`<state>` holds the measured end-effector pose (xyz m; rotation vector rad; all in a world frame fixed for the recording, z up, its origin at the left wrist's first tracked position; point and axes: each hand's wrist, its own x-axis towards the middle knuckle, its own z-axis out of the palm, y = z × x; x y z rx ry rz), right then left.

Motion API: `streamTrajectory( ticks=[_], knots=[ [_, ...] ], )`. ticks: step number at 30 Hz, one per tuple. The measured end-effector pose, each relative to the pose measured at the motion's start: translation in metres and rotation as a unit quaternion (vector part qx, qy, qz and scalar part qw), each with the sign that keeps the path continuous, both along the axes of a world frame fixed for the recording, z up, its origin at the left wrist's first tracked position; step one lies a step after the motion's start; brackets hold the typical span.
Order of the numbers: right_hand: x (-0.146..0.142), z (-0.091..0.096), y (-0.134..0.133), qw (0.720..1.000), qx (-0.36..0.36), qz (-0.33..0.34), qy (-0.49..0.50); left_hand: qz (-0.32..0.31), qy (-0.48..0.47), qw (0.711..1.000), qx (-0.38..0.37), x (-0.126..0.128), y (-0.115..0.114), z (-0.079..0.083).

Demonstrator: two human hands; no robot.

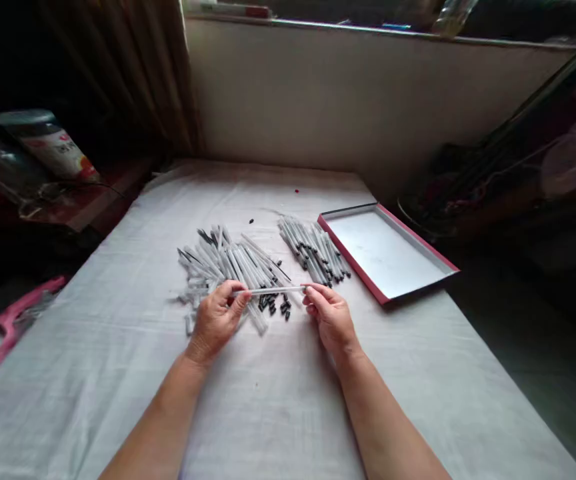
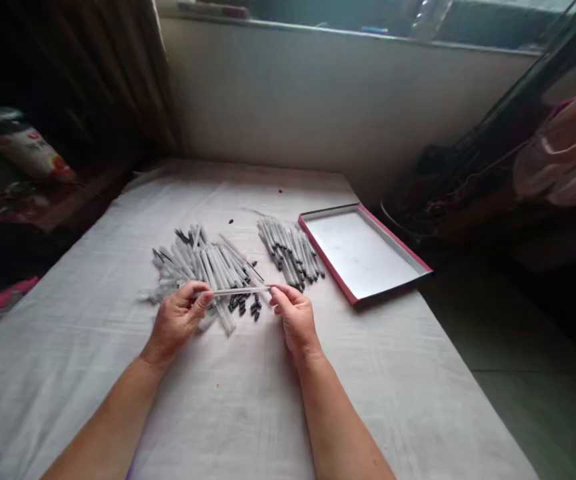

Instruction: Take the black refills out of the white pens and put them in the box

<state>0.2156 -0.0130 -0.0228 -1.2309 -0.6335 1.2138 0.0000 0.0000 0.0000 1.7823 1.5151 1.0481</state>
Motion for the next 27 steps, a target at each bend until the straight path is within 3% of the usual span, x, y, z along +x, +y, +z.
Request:
streamTrajectory(
  ticks=[4,9,11,18,27],
  knots=[
    [0.000,-0.001,0.000,0.998,0.036,-0.001,-0.049,-0.019,0.013,1.000,-0.008,-0.004,-0.001,-0.001],
    [0.001,0.003,-0.002,0.991,0.082,0.042,-0.102,-0.044,-0.052,0.988,-0.138,-0.012,0.003,-0.003],
    [0.000,0.003,-0.002,0.990,0.080,0.056,-0.103,-0.033,-0.065,0.985,-0.157,-0.014,0.003,-0.001],
    [0.001,-0.006,0.001,0.995,0.028,-0.004,-0.093,-0.047,-0.197,0.970,-0.135,-0.003,0.003,0.003],
    [0.009,-0.011,0.002,0.981,0.062,-0.020,-0.184,0.012,-0.065,0.996,-0.055,-0.013,0.004,-0.006]
  ],
)
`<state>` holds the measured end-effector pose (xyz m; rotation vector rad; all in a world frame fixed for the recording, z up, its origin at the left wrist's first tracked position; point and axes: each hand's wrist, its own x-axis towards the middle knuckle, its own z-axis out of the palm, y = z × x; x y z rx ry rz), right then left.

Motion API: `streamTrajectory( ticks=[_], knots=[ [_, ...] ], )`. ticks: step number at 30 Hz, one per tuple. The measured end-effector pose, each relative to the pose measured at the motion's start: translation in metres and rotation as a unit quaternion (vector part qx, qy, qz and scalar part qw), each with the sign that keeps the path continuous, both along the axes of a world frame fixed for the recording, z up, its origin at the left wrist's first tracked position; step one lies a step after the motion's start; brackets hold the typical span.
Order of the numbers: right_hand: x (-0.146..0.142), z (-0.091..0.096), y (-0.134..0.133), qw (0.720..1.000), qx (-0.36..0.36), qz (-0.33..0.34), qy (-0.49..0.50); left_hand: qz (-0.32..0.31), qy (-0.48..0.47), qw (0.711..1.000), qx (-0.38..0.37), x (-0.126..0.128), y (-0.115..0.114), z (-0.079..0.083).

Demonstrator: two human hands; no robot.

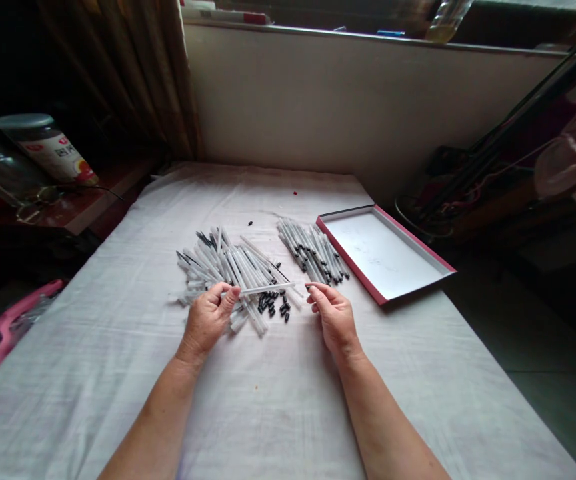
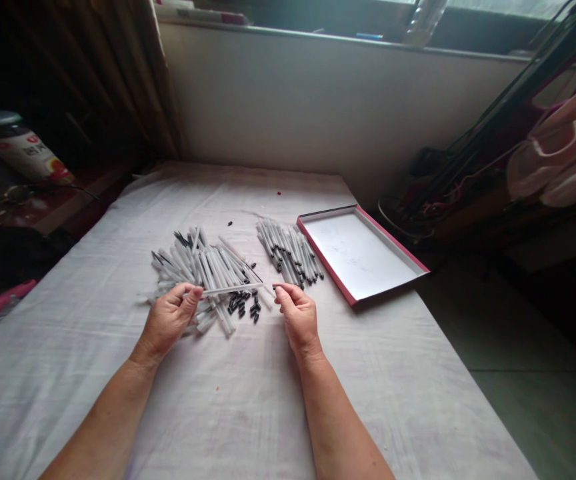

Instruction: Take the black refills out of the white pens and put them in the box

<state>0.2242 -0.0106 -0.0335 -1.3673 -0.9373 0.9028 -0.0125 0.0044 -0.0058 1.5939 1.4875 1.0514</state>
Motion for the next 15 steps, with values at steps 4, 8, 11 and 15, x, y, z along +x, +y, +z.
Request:
streamTrajectory(
  ticks=[4,8,11,15],
  knots=[
    [0.0031,-0.0041,-0.0013,0.976,0.045,-0.005,-0.212,0.015,-0.005,1.000,0.010,-0.0022,0.0018,0.0006],
    [-0.0003,-0.0077,-0.0043,0.911,0.031,0.018,-0.412,0.006,-0.016,1.000,0.010,-0.0002,0.0017,0.0021],
    [-0.0014,-0.0095,-0.0048,0.889,0.008,0.030,-0.457,0.005,-0.024,1.000,0.002,0.0005,0.0015,0.0020],
    [0.0015,-0.0092,-0.0038,0.922,0.014,0.026,-0.387,-0.006,-0.037,0.999,-0.005,0.0006,0.0009,0.0024]
  ],
)
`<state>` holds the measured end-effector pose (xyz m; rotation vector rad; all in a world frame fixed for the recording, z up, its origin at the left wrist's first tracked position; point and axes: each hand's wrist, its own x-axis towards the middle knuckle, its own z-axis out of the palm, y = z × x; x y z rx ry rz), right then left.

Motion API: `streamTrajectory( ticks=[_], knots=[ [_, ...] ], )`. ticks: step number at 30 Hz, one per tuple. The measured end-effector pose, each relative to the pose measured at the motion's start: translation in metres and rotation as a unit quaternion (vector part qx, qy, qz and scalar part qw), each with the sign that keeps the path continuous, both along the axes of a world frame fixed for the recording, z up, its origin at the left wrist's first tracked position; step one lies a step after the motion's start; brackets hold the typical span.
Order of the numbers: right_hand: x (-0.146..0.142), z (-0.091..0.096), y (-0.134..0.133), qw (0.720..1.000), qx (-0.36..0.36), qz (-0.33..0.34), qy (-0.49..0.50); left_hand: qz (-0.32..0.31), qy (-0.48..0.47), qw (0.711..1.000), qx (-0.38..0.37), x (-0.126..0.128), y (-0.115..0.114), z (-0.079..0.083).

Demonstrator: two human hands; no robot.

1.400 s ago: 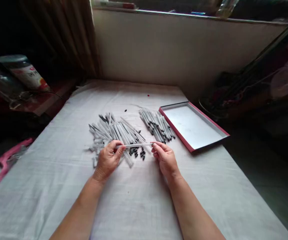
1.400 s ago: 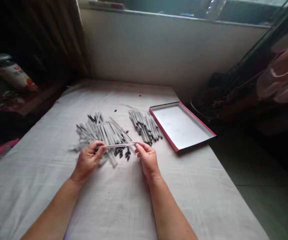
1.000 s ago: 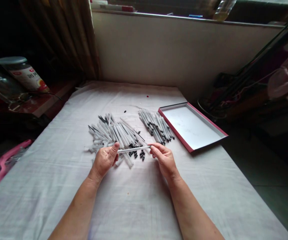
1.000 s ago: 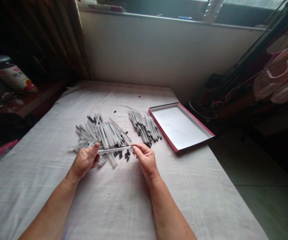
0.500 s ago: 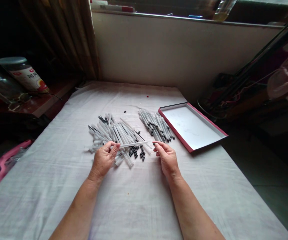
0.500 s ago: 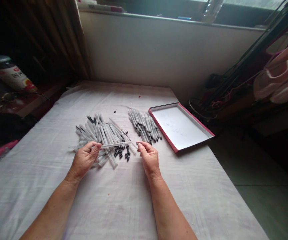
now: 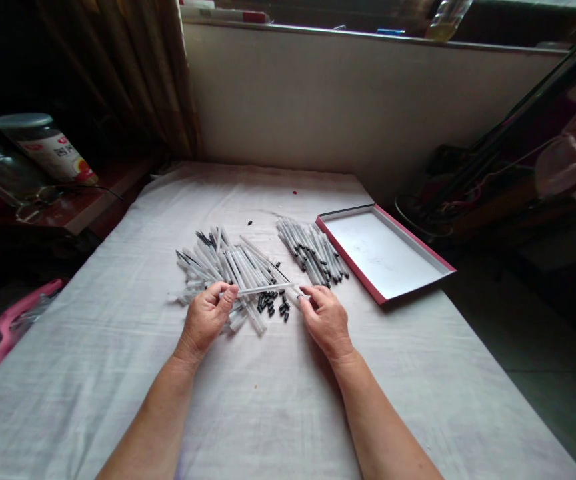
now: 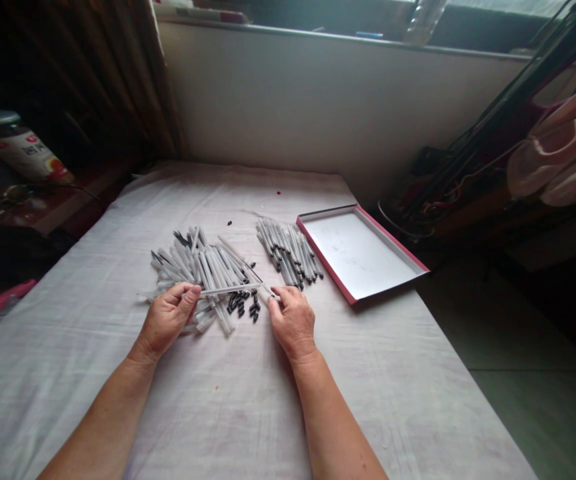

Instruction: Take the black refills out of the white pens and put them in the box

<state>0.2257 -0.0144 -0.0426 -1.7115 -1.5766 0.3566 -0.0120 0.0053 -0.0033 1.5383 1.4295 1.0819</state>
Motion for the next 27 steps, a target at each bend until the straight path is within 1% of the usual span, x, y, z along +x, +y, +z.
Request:
streamTrajectory(
  ticks=[2,3,6,9,11,13,15,18,20,21,23,27],
  knots=[
    [0.001,0.002,0.001,0.996,0.011,0.013,0.092,-0.002,-0.001,1.000,-0.004,0.000,0.000,0.001],
    [0.000,0.003,0.001,0.989,0.012,0.024,0.145,-0.003,0.000,1.000,-0.005,0.000,0.000,0.001],
    [-0.003,0.006,0.000,0.958,-0.005,0.046,0.283,-0.012,0.004,1.000,-0.005,0.001,-0.001,0.001],
    [-0.006,0.010,-0.001,0.939,-0.020,0.043,0.341,-0.028,0.012,1.000,-0.008,0.001,-0.001,0.001],
    [-0.004,0.013,0.000,0.935,-0.022,0.038,0.351,-0.029,0.016,0.999,-0.008,0.000,-0.001,0.002],
    [0.002,0.016,0.002,0.933,-0.021,0.027,0.358,-0.007,0.015,1.000,0.002,-0.004,0.001,0.003],
    [0.012,0.019,0.004,0.929,-0.012,-0.002,0.370,0.045,0.010,0.999,0.022,-0.011,0.003,0.005],
    [0.022,0.018,0.009,0.920,0.014,-0.073,0.386,0.145,-0.018,0.988,0.051,-0.023,0.009,0.005],
    [0.021,0.015,0.010,0.918,0.033,-0.108,0.380,0.184,-0.049,0.980,0.066,-0.028,0.012,0.002],
    [0.018,0.012,0.009,0.921,0.041,-0.115,0.370,0.191,-0.058,0.977,0.071,-0.030,0.013,0.000],
    [0.008,0.009,0.008,0.936,0.058,-0.111,0.329,0.185,-0.063,0.978,0.074,-0.030,0.013,-0.003],
    [-0.010,0.004,0.003,0.978,0.094,-0.065,0.176,0.158,-0.049,0.985,0.057,-0.022,0.010,-0.005]
  ],
)
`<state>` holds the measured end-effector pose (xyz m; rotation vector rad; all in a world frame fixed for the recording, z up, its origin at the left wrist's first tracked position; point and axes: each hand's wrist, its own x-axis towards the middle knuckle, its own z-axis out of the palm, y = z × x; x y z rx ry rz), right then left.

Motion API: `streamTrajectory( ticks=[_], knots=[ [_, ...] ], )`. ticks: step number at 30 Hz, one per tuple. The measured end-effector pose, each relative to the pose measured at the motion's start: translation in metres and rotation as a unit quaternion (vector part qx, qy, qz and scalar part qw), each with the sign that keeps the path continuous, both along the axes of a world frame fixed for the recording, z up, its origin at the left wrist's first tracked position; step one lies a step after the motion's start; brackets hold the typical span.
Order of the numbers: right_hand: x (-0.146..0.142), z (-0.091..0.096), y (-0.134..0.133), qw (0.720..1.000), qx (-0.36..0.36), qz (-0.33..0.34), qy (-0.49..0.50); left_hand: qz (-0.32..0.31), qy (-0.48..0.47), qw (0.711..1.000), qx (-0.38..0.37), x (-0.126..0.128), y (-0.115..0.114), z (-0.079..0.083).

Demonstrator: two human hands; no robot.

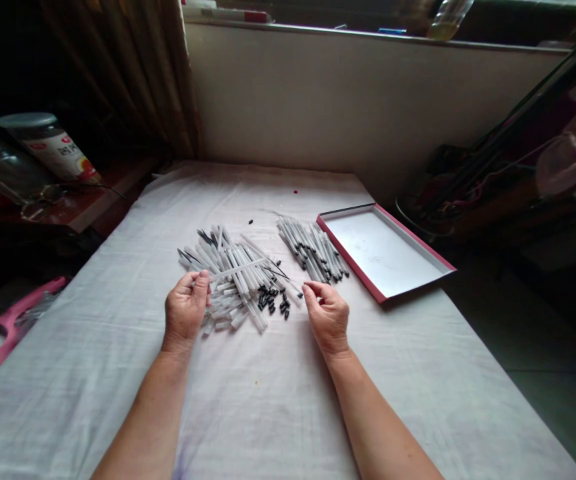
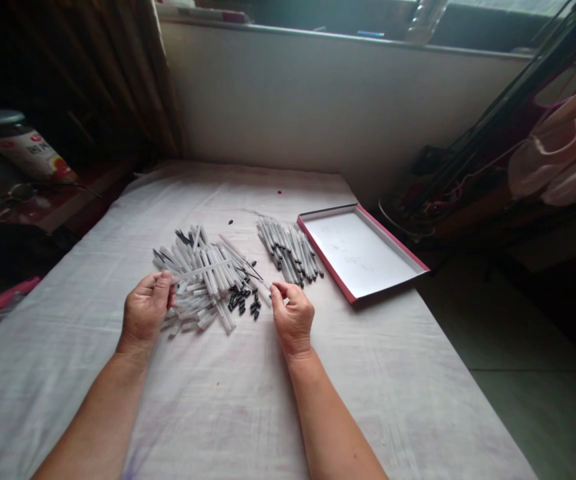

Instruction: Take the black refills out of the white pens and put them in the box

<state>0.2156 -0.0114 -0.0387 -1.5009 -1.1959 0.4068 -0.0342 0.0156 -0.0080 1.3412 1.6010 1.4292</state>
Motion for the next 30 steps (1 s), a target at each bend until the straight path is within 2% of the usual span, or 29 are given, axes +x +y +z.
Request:
streamTrajectory(
  ticks=[4,8,10,14,17,21,25,28,30],
  knots=[
    [-0.004,-0.001,-0.002,0.990,-0.008,0.047,-0.132,-0.021,0.005,1.000,-0.012,0.006,-0.002,0.002],
    [-0.005,0.001,-0.003,0.981,-0.028,0.085,-0.174,-0.049,0.007,0.999,-0.015,0.010,-0.004,0.003],
    [-0.005,0.004,-0.004,0.984,-0.029,0.096,-0.144,-0.074,0.009,0.997,-0.022,0.013,-0.005,0.005],
    [-0.005,0.012,-0.007,0.989,-0.055,0.134,0.005,-0.147,0.017,0.988,-0.041,0.023,-0.010,0.007],
    [-0.005,0.016,-0.008,0.974,-0.089,0.181,0.101,-0.192,0.016,0.980,-0.052,0.029,-0.013,0.007],
    [-0.006,0.020,-0.007,0.949,-0.132,0.211,0.192,-0.210,0.017,0.976,-0.057,0.031,-0.015,0.007],
    [-0.008,0.024,-0.007,0.935,-0.139,0.232,0.228,-0.213,0.086,0.972,-0.055,0.029,-0.014,0.010],
    [-0.009,0.027,-0.010,0.944,-0.098,0.233,0.214,-0.225,0.112,0.966,-0.060,0.025,-0.012,0.013],
    [-0.004,0.027,-0.011,0.951,-0.071,0.230,0.194,-0.220,0.090,0.969,-0.069,0.019,-0.009,0.013]
  ],
)
